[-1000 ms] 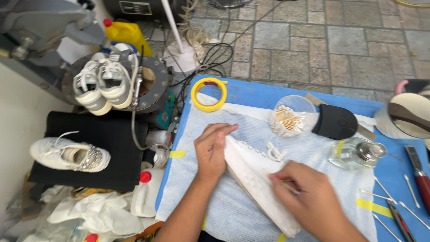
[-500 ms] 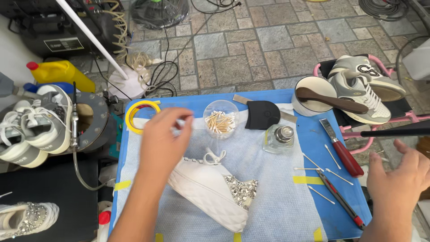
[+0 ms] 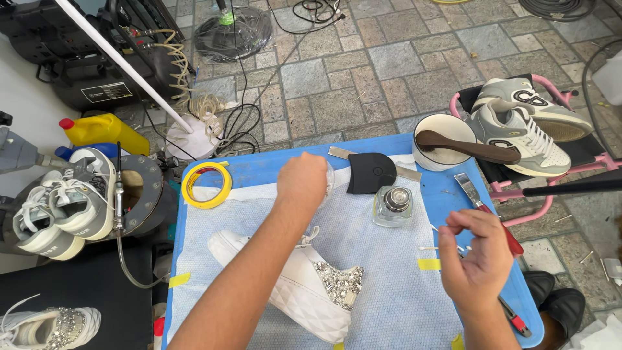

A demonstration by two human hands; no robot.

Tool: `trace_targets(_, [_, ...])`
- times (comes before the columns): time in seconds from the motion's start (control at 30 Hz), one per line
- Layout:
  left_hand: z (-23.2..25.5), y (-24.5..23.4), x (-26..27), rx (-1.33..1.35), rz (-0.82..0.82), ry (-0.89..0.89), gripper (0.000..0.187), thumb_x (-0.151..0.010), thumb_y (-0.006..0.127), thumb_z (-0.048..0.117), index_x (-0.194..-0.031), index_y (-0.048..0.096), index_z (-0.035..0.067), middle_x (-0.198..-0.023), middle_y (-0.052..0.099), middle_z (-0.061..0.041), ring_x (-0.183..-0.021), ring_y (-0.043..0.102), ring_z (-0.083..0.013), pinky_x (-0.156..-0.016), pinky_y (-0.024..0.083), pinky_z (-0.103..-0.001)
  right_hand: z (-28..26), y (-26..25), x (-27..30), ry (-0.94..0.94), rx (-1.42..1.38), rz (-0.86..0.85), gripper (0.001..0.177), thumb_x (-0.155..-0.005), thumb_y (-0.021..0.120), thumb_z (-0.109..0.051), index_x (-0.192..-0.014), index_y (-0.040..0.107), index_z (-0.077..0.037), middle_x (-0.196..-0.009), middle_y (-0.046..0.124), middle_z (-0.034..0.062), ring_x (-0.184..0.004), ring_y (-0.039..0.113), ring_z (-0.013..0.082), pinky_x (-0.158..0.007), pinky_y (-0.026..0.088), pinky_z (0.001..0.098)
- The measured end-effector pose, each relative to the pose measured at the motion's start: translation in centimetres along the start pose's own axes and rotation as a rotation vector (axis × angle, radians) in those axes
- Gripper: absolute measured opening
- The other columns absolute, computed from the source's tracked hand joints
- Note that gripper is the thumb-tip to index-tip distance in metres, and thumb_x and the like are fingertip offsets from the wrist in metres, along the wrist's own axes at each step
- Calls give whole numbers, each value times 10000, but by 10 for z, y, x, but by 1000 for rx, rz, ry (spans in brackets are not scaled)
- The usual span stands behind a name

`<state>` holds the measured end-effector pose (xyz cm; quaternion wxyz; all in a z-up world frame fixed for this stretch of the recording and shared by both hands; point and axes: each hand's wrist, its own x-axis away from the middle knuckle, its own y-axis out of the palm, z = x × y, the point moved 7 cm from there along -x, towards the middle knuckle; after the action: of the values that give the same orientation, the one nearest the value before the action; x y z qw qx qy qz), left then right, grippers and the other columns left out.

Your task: The person cleans a white sneaker with a decorative heel using a cotton swab dipped in liquid. They repeatedly dip the swab into a small bottle and scrub the shoe's upper and sole, rotating the shoe to access different areas.

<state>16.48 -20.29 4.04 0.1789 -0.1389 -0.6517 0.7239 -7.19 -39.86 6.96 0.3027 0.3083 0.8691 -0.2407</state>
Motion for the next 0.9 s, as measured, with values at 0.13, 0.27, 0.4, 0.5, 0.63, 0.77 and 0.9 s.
trace_targets(0.13, [-8, -37, 24, 222, 86, -16, 130, -854, 769, 249, -896, 802, 131, -869, 750, -167, -834, 723, -369, -756, 576, -476, -15, 20, -7, 16, -126, -85, 332, -888, 703, 117, -1183, 568, 42, -1153, 630, 160, -920, 635, 155, -851, 535, 274])
trace_targets(0.27, [8, -80, 58, 381, 253, 139, 144, -813, 794, 255, -856, 808, 118, -830, 754, -125, -756, 711, -338, -678, 559, -460, -32, 42, -16, 15, -205, -213, 385, -878, 728, 89, -1216, 554, 26, -1212, 671, 172, -919, 671, 141, -864, 564, 282])
trace_targets(0.4, [29, -103, 97, 771, 273, 219, 175, -806, 818, 236, -909, 811, 95, -816, 752, -71, -642, 699, -217, -600, 551, -351, -42, 63, -14, 26, -270, -309, 462, -855, 779, 33, -1238, 520, 31, -1260, 691, 168, -974, 693, 146, -857, 588, 289])
trace_targets(0.5, [49, -106, 115, 959, 167, 230, 180, -809, 823, 234, -930, 815, 100, -817, 758, -44, -628, 689, -166, -574, 545, -299, -41, 70, -8, 114, -328, -294, 502, -837, 800, 39, -1266, 540, 47, -1200, 693, 165, -974, 686, 160, -887, 586, 308])
trace_targets(0.63, [56, -106, 126, 1047, 136, 312, 215, -841, 813, 248, -1006, 814, 111, -874, 761, -39, -713, 708, -134, -622, 561, -275, -31, 65, -3, 203, -341, -197, 371, -900, 746, 58, -1221, 558, 50, -1147, 704, 162, -1054, 711, 172, -935, 594, 304])
trace_targets(0.77, [19, -106, 136, 1026, 355, 298, 371, -804, 838, 262, -1122, 765, 85, -1003, 761, -70, -844, 720, -156, -689, 570, -278, -9, 46, -17, 255, -303, -107, 219, -973, 669, 56, -1184, 612, 61, -1094, 733, 180, -993, 728, 184, -911, 601, 313])
trace_targets(0.9, [-67, -87, 145, 849, 509, 81, 289, -886, 782, 238, -1116, 765, 64, -1038, 787, -70, -906, 730, -159, -826, 563, -295, 21, 32, -29, 370, -419, 2, 130, -1032, 636, 39, -1160, 613, 54, -1158, 725, 201, -1015, 727, 200, -941, 601, 338])
